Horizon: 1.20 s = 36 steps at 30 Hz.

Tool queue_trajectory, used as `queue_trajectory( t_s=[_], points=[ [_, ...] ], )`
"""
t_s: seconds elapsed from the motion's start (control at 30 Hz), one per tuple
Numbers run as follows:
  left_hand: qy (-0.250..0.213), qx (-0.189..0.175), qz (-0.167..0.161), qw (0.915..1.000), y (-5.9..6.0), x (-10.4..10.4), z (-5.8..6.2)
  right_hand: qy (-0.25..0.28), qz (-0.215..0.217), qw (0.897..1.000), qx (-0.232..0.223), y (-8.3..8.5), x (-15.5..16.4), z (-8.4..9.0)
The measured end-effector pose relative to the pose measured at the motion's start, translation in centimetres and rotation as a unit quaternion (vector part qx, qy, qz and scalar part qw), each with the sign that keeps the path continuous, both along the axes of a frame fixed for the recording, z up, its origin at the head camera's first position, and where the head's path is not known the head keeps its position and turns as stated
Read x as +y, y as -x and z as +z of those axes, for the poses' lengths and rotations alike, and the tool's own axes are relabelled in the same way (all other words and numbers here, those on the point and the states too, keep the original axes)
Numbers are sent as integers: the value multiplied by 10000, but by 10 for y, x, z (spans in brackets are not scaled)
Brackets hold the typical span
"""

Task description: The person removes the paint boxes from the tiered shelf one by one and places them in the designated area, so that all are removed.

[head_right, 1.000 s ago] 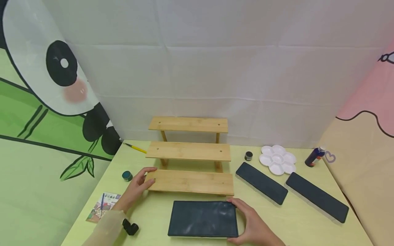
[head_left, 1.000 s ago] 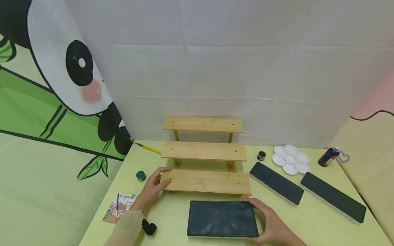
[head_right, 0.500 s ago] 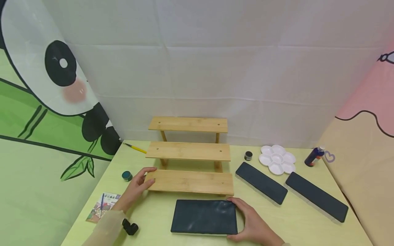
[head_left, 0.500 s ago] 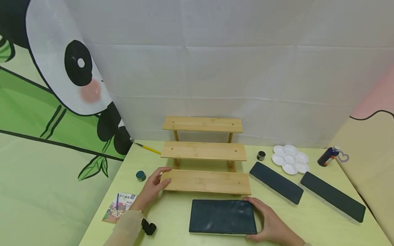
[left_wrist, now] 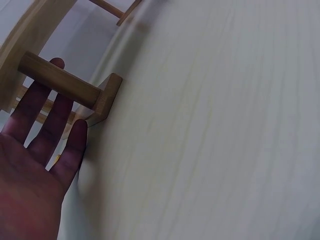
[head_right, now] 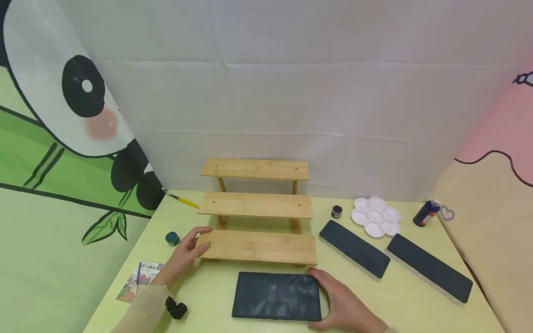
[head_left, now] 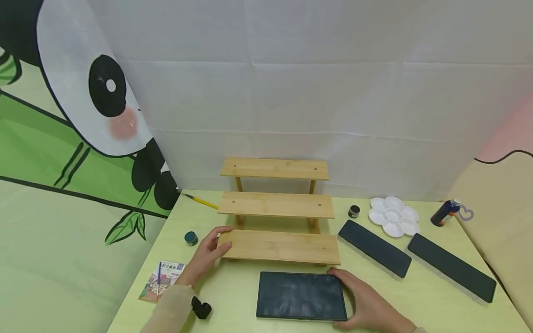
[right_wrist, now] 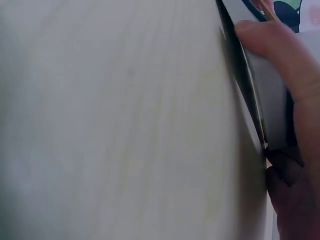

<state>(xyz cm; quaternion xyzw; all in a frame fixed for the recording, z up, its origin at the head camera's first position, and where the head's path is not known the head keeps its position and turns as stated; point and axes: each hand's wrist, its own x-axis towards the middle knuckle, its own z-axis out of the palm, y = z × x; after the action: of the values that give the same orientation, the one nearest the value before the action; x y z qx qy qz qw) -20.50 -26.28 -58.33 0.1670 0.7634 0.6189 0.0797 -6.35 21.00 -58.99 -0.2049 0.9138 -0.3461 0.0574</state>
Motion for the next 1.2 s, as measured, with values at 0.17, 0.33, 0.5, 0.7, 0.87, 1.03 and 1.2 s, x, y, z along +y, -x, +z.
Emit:
queue_trajectory(
  t_s=[0.17,0.33,0.5,0.7,0.87,1.03,1.2],
  points=[
    [31,-155,81,9998,0,0,0,-301,101,9995,60,1,-2,-2],
    [171,-41,92,9998,-1,-1,0,-652,196,9977,-54,1,-3,4],
    [196,196,-59,9996,0,-3,2,-844,304,9960,-19,0,-3,10],
    [380,230,-102,9990,0,-4,7,-923,406,9949,27,0,-3,9],
    [944,256,-9,9952,-4,-7,18,-891,630,9940,-54,-1,2,11],
    [1981,930,48,9758,-5,-10,35,-603,878,9935,397,-2,15,22],
    [3163,2045,122,9263,-4,-16,58,-193,772,9795,1849,6,37,39]
  ],
)
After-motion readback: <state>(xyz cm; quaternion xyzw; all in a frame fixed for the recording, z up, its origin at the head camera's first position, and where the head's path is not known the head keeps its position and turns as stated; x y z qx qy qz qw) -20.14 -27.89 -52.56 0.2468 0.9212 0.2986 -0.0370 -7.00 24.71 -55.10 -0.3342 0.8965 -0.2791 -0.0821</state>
